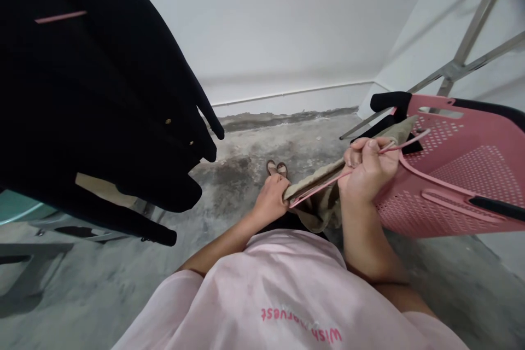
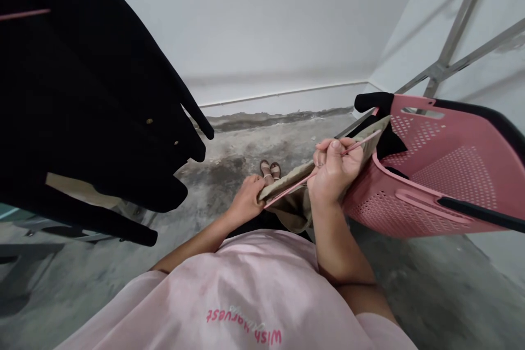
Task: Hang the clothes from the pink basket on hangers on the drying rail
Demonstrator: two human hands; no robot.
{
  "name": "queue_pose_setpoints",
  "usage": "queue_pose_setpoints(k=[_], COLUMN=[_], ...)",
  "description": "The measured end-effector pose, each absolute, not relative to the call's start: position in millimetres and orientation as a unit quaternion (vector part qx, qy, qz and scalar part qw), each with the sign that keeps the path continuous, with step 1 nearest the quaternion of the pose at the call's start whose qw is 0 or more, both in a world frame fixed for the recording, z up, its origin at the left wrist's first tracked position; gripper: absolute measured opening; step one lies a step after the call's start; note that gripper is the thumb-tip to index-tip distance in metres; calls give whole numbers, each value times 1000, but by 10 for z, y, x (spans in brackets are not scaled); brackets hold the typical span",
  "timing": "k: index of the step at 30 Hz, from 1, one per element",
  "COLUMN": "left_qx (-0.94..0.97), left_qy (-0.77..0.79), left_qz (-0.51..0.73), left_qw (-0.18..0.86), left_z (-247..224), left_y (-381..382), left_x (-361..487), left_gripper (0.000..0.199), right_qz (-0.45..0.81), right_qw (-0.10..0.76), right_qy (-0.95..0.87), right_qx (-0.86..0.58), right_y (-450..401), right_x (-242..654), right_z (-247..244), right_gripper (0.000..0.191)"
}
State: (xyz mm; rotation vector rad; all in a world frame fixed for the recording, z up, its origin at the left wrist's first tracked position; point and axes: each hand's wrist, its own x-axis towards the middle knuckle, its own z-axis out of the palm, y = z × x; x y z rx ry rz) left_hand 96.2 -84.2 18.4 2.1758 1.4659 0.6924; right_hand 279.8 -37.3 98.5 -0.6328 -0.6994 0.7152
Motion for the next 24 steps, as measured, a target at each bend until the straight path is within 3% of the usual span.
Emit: queue_pose_setpoints(k=[4, 9, 15, 19, 24], left_qx=[756, 708, 727, 734, 695], left_qy=[545, 537, 521, 525, 542], left_qz=[272, 286, 258, 238, 317], left_qw=[237, 359, 364, 358, 350], left_z=[177, 185, 128, 96, 210], left_y=[-861, -847, -847, -849, -887], left_x=[948, 904, 903, 937, 933], left_gripper=[31, 17, 17, 21, 17], right_qz=[390, 363, 454, 402, 362], right_qw=[813, 822, 814, 826, 828], right_qy=[-320, -322, -255, -264, -278], right_qx=[-291, -299, -258, -295, -325], right_y=[-405, -367, -198, -71, 29], right_x=[2835, 2853, 2984, 2968, 2896], right_z=[1052, 1019, 941, 798, 663], right_gripper=[29, 30, 28, 29, 30])
